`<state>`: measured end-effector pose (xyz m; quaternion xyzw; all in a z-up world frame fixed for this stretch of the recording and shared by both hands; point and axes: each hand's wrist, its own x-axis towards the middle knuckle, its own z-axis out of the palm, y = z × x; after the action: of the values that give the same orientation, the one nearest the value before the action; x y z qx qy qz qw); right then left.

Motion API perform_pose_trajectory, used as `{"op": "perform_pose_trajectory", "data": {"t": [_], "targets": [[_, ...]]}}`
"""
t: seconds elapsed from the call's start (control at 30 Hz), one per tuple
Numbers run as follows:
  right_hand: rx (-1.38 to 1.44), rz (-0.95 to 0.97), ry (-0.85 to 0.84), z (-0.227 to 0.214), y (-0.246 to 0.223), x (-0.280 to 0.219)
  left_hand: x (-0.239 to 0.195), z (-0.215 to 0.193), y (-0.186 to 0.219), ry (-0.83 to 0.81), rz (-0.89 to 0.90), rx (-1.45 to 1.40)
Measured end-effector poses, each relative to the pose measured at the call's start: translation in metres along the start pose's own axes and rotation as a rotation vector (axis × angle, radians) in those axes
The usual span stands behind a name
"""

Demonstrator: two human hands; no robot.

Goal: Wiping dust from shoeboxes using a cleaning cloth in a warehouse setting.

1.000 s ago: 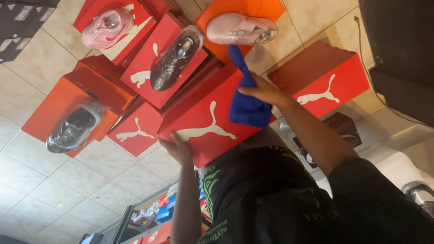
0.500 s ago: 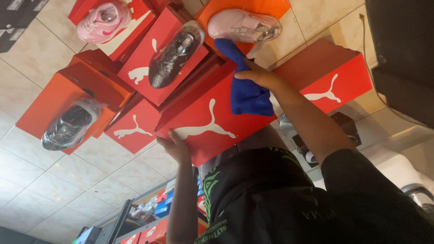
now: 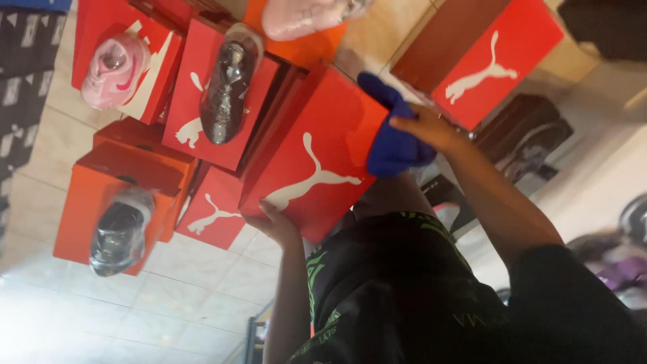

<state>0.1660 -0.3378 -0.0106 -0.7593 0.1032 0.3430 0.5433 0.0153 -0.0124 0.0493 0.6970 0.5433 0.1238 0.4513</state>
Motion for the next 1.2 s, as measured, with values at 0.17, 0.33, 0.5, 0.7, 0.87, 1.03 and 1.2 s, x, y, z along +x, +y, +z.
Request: {"op": "perform_pose_trajectory", "data": {"t": [0.17,0.33,0.5,0.7,0.87,1.03,1.2], "targets": [[0.624,-0.187,0.327,0.023,0.054,0.005,0.032,-0.024,-0.036,-0.169,0.264,0.079],[1.147,-0.243,0.494,0.044,0.053,-0.025,0.066,-0.034,-0.002,-0.368,0.898,0.362],[1.323,-0.121,0.457,0.11,0.062,-0.055,0.094,0.021,0.085,-0.708,1.239,0.398],[1.219,-0.103,0.501,0.264,0.03,-0.061,0.111,0.075,0.083,-0.787,1.072,0.786],[1.238,-0.137,0.513,0.21,0.013,-0.04,0.116,0.078,0.076,-0.751,1.121,0.879],[1.208,-0.188,0.589,0.143,0.024,0.023,0.112,0.079,0.081,-0.728,1.093,0.903],[0.766,0.385,0.543,0.169,-0.049,-0.051,0.12,0.081,0.075,-0.672,1.009,0.996]]}}
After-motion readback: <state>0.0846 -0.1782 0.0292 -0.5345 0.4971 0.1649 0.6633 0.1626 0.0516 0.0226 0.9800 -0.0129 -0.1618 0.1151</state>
